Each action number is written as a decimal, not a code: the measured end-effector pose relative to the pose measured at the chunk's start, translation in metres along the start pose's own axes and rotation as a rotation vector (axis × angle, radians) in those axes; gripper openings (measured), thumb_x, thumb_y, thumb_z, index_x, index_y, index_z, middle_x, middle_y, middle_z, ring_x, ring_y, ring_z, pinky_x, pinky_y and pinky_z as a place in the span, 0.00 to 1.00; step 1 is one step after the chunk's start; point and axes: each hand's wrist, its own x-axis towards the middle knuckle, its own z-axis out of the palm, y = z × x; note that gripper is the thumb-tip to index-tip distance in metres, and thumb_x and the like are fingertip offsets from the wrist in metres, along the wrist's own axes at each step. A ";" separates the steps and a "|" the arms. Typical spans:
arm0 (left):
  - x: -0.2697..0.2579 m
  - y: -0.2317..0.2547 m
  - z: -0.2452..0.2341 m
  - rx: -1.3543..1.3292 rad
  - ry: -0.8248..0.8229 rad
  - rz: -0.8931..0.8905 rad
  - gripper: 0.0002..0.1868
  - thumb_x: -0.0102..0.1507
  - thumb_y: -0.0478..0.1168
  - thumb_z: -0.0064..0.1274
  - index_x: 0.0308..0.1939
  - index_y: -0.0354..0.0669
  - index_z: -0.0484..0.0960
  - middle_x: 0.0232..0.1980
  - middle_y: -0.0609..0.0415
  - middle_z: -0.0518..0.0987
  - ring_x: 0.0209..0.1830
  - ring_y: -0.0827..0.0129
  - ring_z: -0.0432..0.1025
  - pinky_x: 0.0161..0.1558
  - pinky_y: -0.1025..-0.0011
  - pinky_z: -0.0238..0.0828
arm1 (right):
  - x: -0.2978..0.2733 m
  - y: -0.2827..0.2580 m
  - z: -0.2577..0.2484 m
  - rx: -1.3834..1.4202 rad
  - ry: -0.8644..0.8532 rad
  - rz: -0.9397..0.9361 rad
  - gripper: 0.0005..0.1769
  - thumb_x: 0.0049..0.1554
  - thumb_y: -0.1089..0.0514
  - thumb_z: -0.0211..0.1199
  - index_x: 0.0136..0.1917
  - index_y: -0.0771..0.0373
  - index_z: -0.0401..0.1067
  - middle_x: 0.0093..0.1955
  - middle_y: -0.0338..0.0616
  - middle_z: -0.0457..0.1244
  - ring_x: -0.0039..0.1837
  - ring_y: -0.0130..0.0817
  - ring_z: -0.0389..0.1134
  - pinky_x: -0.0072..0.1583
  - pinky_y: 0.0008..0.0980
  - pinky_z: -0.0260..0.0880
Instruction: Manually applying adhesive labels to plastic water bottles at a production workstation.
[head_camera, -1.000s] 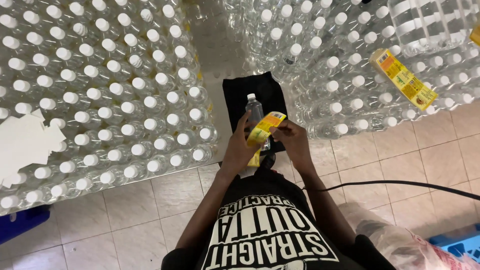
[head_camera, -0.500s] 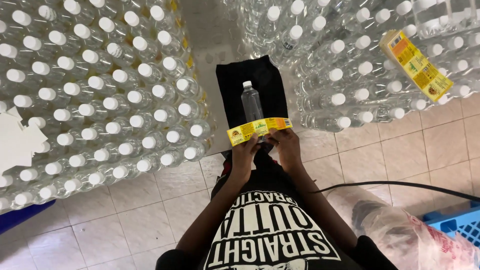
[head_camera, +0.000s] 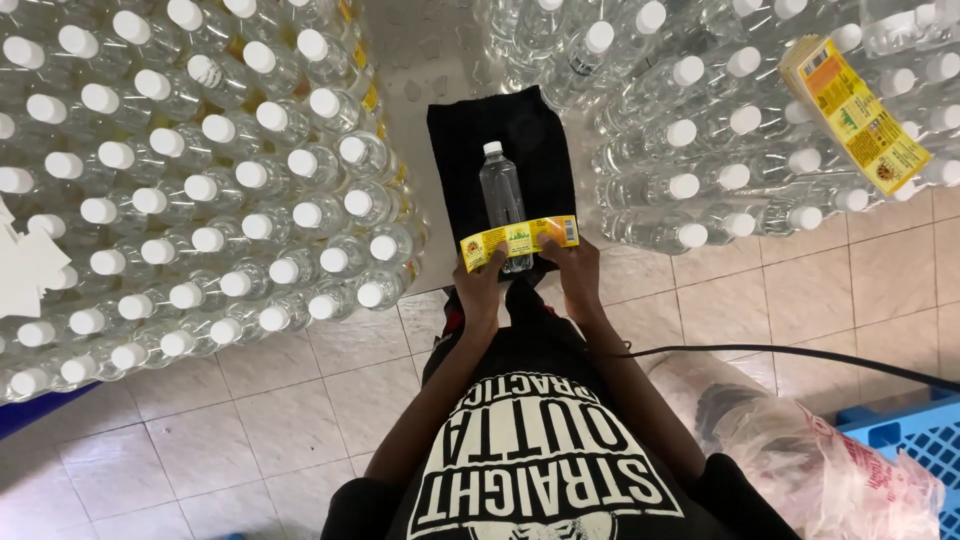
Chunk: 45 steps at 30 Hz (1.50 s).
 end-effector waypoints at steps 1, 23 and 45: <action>0.002 0.001 0.000 0.001 0.011 0.018 0.19 0.63 0.49 0.74 0.44 0.40 0.82 0.36 0.54 0.80 0.37 0.75 0.71 0.43 0.64 0.68 | 0.002 0.000 0.000 -0.016 -0.004 -0.013 0.24 0.62 0.47 0.77 0.60 0.69 0.77 0.49 0.54 0.70 0.52 0.33 0.72 0.61 0.47 0.76; 0.008 -0.011 0.001 0.003 0.096 -0.002 0.21 0.60 0.48 0.78 0.41 0.35 0.87 0.35 0.54 0.82 0.34 0.74 0.73 0.43 0.67 0.69 | 0.007 0.006 0.001 -0.060 -0.034 0.020 0.24 0.60 0.44 0.80 0.56 0.66 0.80 0.47 0.47 0.69 0.55 0.33 0.71 0.67 0.49 0.72; 0.033 -0.042 0.001 -0.150 0.042 -0.028 0.26 0.61 0.44 0.78 0.54 0.33 0.84 0.48 0.46 0.86 0.48 0.67 0.80 0.52 0.61 0.77 | 0.012 0.005 0.007 -0.229 -0.093 -0.035 0.34 0.57 0.47 0.82 0.68 0.67 0.74 0.58 0.57 0.72 0.64 0.52 0.74 0.67 0.57 0.72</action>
